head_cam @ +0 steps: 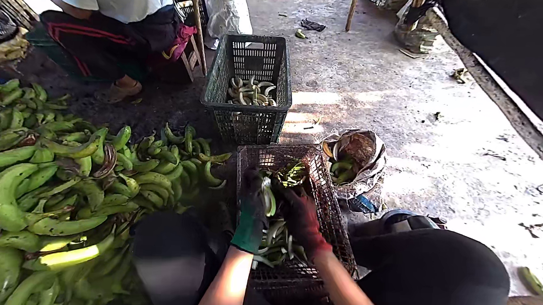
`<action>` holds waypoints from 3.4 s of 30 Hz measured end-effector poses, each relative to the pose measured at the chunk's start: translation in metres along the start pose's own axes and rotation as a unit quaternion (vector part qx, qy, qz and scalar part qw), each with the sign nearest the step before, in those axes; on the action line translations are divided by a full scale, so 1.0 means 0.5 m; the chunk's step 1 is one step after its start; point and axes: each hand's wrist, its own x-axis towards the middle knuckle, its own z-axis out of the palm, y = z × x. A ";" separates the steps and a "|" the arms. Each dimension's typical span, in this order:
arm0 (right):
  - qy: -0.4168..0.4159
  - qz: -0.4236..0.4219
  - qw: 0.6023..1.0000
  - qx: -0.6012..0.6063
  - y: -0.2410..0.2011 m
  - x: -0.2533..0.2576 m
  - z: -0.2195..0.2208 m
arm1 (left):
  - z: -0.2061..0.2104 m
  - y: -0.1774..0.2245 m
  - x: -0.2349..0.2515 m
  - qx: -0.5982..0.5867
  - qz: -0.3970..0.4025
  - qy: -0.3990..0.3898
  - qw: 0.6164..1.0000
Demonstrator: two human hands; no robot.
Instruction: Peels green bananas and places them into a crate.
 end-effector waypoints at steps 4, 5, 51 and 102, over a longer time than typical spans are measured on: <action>-0.022 -0.012 0.999 -0.025 0.006 0.031 -0.018 | -0.010 0.030 0.005 0.090 -0.048 -0.054 0.993; 0.001 -0.018 1.000 -0.026 0.005 0.028 -0.013 | -0.013 0.030 0.006 0.089 -0.055 -0.059 0.993; -0.023 -0.078 0.983 0.165 0.021 -0.045 0.034 | -0.048 0.020 0.031 -0.206 -0.241 -0.081 0.945; -0.303 0.221 0.927 -0.018 0.039 -0.058 -0.050 | -0.089 0.111 -0.145 0.009 -0.235 -0.146 0.961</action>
